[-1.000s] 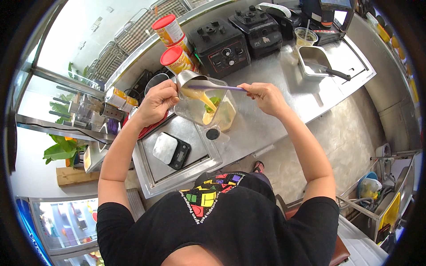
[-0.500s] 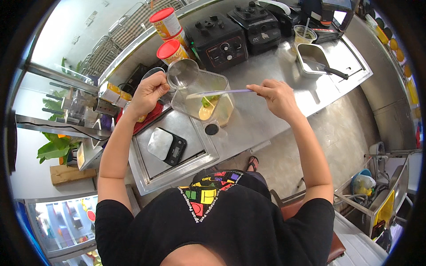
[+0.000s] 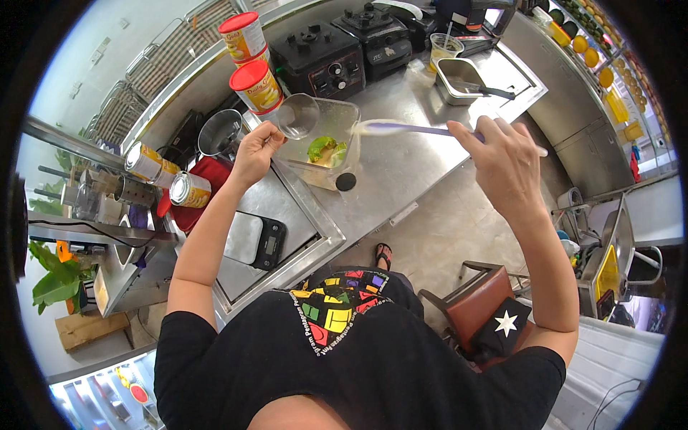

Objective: The person prepares a smoothie by adding green fruit pieces, canned liquid, and ice into a blender jar, then blends the mixture. The person uses tongs to handle fruit, a scoop for ice, and operates a touchscreen POS system during the process.

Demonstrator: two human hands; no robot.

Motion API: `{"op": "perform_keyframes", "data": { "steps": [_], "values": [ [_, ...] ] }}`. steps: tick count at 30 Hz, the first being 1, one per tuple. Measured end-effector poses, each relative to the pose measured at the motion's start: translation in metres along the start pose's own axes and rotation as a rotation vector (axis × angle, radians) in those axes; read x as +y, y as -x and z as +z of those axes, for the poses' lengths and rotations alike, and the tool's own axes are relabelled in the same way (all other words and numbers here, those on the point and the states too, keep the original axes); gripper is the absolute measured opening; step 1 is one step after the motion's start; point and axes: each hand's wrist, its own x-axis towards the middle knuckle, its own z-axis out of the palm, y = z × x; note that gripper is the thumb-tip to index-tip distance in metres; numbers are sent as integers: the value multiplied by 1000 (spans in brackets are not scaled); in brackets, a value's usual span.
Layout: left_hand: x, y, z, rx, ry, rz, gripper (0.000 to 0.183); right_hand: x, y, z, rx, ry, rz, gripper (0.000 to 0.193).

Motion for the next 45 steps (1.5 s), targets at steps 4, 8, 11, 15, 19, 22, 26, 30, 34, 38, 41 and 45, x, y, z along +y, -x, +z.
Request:
{"op": "perform_keyframes", "data": {
  "steps": [4,8,11,15,19,22,26,30,34,38,41,45],
  "values": [
    [-13,5,1,84,15,42,12,-42,-30,-10,-362,-411,304,25],
    [0,7,2,72,-50,121,13,-56,-56,17,-593,-564,426,25],
    [2,7,1,56,-65,158,12,-54,-58,-6,-696,-499,441,25],
    [4,10,0,35,-80,168,11,-26,-41,-19,-648,-402,486,23],
    [0,9,-2,52,-53,157,11,-15,-32,-30,-507,-335,462,23],
    [0,8,-1,50,-39,141,11,-38,-31,-16,-323,-264,339,23],
    [1,6,-1,38,-59,147,11,-56,-28,31,-129,-212,76,31],
    [-1,5,-3,16,-91,133,12,-53,-19,44,-58,-140,-28,34],
    [1,6,-3,19,-128,145,14,-18,0,14,-36,-3,-35,32],
    [4,4,-2,16,-119,116,15,-3,8,-5,73,60,-23,33],
    [7,3,3,-29,6,41,16,-28,-8,-4,169,9,-74,32],
    [32,-3,8,-175,10,-50,17,-56,-34,19,285,57,-150,33]
  ]
}}
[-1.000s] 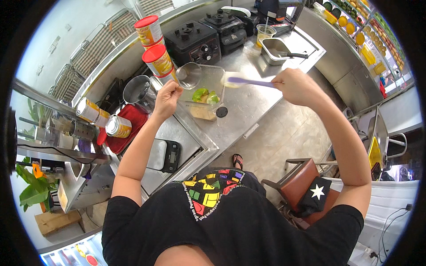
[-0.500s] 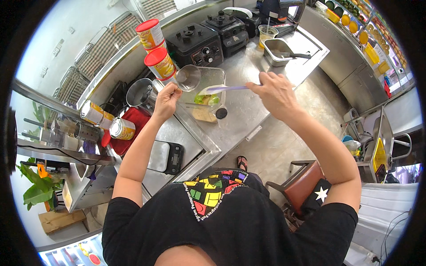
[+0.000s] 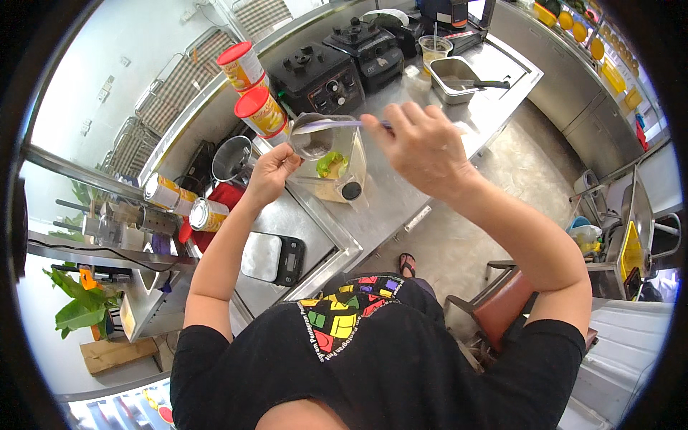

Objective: The person prepares a smoothie by adding green fruit pieces, canned liquid, and ice into a blender jar, then blends the mixture. The person uses tongs to handle fruit, a scoop for ice, and operates a touchscreen POS system during the process.

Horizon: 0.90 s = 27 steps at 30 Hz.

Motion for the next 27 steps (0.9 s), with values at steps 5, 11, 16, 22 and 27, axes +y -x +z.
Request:
{"op": "perform_keyframes", "data": {
  "steps": [5,11,16,22,27],
  "values": [
    [35,-1,-7,91,-211,154,17,-12,11,18,-102,-73,148,40],
    [41,-14,10,202,-293,334,7,-33,43,46,-225,-717,471,42],
    [22,-12,15,106,-365,286,8,-57,51,51,-463,-1779,964,32],
    [7,-1,4,43,-511,299,14,-60,58,53,-443,-2254,1126,41],
    [1,10,-5,60,-569,298,12,-59,66,54,-479,-2190,1141,42]
  ]
}}
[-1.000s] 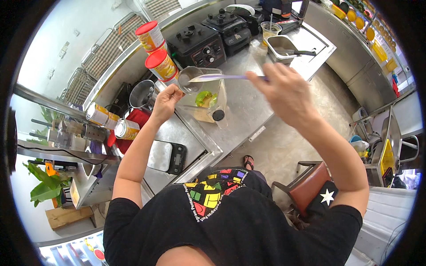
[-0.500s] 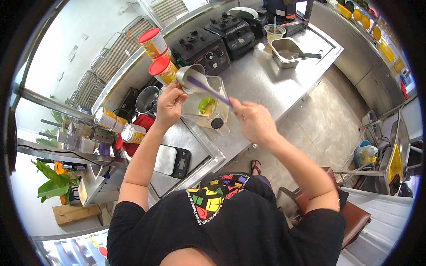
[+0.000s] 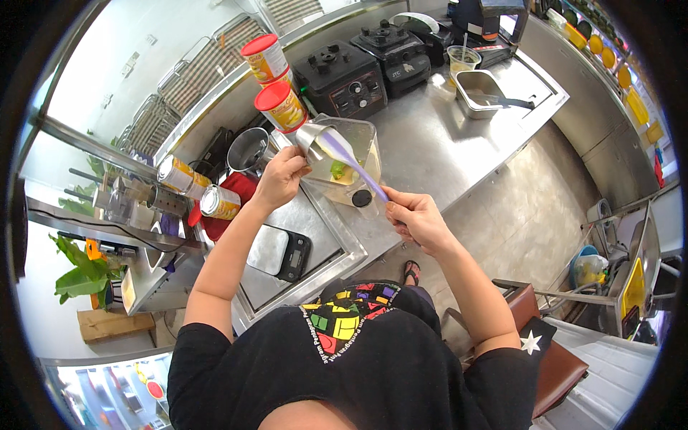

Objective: The person prepares a smoothie by adding green fruit pieces, canned liquid, and ice into a blender jar, then blends the mixture. The person uses tongs to handle fruit, a scoop for ice, and operates a touchscreen POS system during the process.

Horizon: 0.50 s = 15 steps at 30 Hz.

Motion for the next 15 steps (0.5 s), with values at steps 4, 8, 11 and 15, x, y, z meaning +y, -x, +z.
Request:
{"op": "perform_keyframes", "data": {
  "steps": [4,8,11,15],
  "values": [
    [-5,9,-6,73,98,-85,6,-3,5,-6,41,117,-16,38],
    [-18,29,-17,186,339,-308,8,-9,2,-19,292,724,-320,37],
    [-37,58,-22,328,622,-491,13,-17,5,-16,524,1548,-746,44],
    [-44,104,-29,523,1021,-659,13,-37,25,-18,501,2000,-755,41]
  ]
}}
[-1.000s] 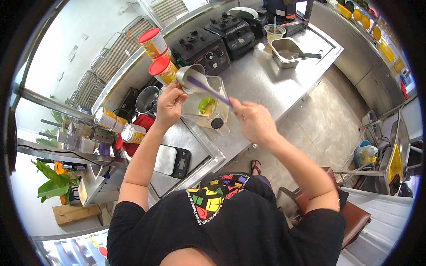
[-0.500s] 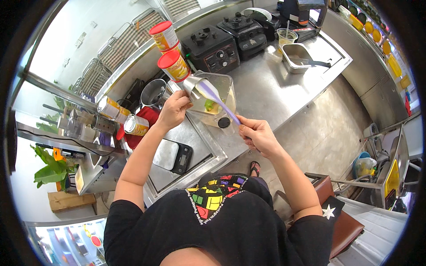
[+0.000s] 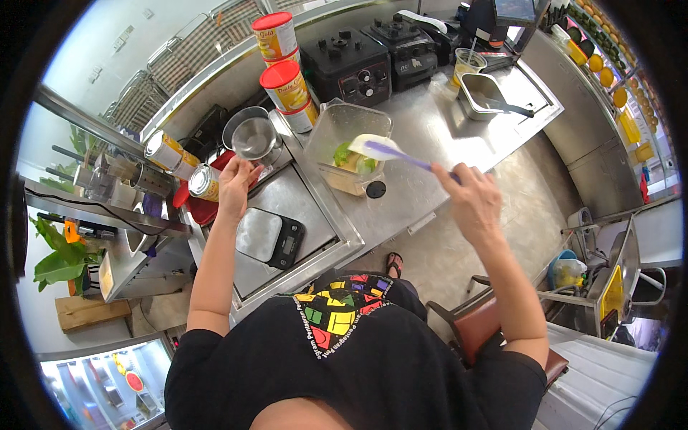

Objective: The person prepares a smoothie by adding green fruit pieces, canned liquid, and ice into a blender jar, then blends the mixture. The person uses tongs to handle fruit, a scoop for ice, and operates a touchscreen POS system during the process.

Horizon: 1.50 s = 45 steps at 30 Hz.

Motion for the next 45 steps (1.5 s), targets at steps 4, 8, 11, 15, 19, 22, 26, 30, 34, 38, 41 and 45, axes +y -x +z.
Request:
{"op": "perform_keyframes", "data": {
  "steps": [4,8,11,15,19,22,26,30,34,38,41,45],
  "values": [
    [-31,34,-56,128,14,-85,11,19,5,-38,-1,149,-28,40],
    [-58,72,-92,334,-31,-194,13,7,-8,-59,-7,153,0,40],
    [-82,99,-131,493,-100,-252,14,-19,-33,-49,-182,-196,221,30],
    [-100,116,-168,575,-218,-168,19,-8,-60,-40,-647,-591,575,24],
    [-100,118,-195,782,-246,-186,21,23,-70,-91,-808,-639,740,24],
    [-110,112,-228,884,-233,-129,23,23,-85,-107,-620,-455,694,26],
    [-120,84,-280,927,-412,-88,24,-84,-172,-50,-499,-602,207,28],
    [-146,49,-327,952,-561,-208,28,-217,-271,49,-290,-117,-247,23],
    [-151,37,-334,926,-695,-178,31,-305,-316,124,-348,94,-400,18],
    [-120,39,-274,986,-642,-31,37,-307,-311,155,-211,-18,-476,20],
    [-117,70,-235,1004,-693,77,35,-276,-301,93,0,-284,-380,25],
    [-109,89,-93,72,-475,72,14,-151,-217,14,217,-597,14,32]
  ]
}}
